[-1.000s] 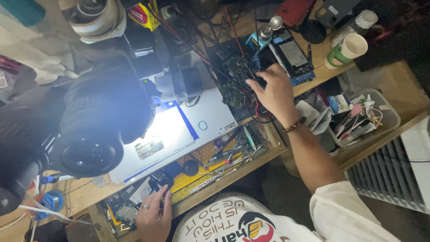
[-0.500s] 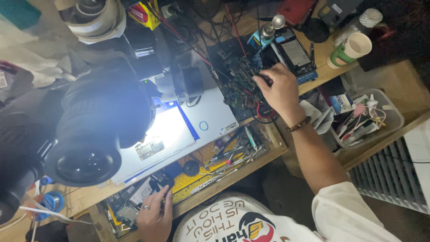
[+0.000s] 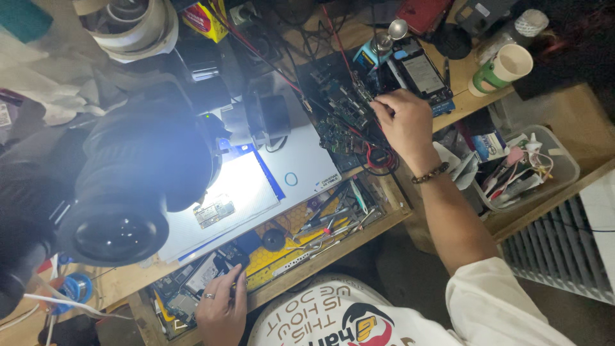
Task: The person works on a small electronic circuit board under a microscope, using a soldering iron to apply heat and a pen-like tool to manipulate components. They handle several small circuit boards, moving them around the illuminated workspace and occasionally writing on a piece of paper.
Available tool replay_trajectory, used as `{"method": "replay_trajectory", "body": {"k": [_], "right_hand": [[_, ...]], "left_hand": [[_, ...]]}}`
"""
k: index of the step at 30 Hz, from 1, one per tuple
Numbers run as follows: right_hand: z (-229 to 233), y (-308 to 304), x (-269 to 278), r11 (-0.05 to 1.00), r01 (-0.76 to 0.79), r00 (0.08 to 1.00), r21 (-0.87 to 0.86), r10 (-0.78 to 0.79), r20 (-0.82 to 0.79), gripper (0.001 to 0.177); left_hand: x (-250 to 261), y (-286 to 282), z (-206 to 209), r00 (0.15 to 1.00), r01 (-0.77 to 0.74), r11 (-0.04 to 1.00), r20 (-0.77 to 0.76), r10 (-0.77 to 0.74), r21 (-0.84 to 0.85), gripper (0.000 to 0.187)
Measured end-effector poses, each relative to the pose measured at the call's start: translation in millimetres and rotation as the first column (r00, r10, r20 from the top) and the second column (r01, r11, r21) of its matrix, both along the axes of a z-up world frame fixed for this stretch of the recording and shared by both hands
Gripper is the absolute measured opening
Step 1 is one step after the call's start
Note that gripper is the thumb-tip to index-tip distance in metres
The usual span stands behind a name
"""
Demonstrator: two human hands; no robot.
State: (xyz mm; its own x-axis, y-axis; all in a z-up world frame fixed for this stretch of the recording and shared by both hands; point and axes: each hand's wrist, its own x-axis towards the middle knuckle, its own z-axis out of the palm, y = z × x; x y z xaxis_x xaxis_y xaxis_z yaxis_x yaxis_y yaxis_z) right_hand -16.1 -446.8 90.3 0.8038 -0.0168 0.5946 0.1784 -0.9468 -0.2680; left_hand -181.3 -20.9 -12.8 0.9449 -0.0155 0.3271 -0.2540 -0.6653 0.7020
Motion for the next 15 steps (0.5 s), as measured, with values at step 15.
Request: {"method": "replay_trajectory", "body": {"k": [15], "right_hand": [[13,-41,13,0.980,0.031,0.939,0.195,0.038,-0.342,0.019]], "left_hand": [[-1,1,-1,1.000,0.002,1.000,0.022,-0.002,-0.020,0.021]]}}
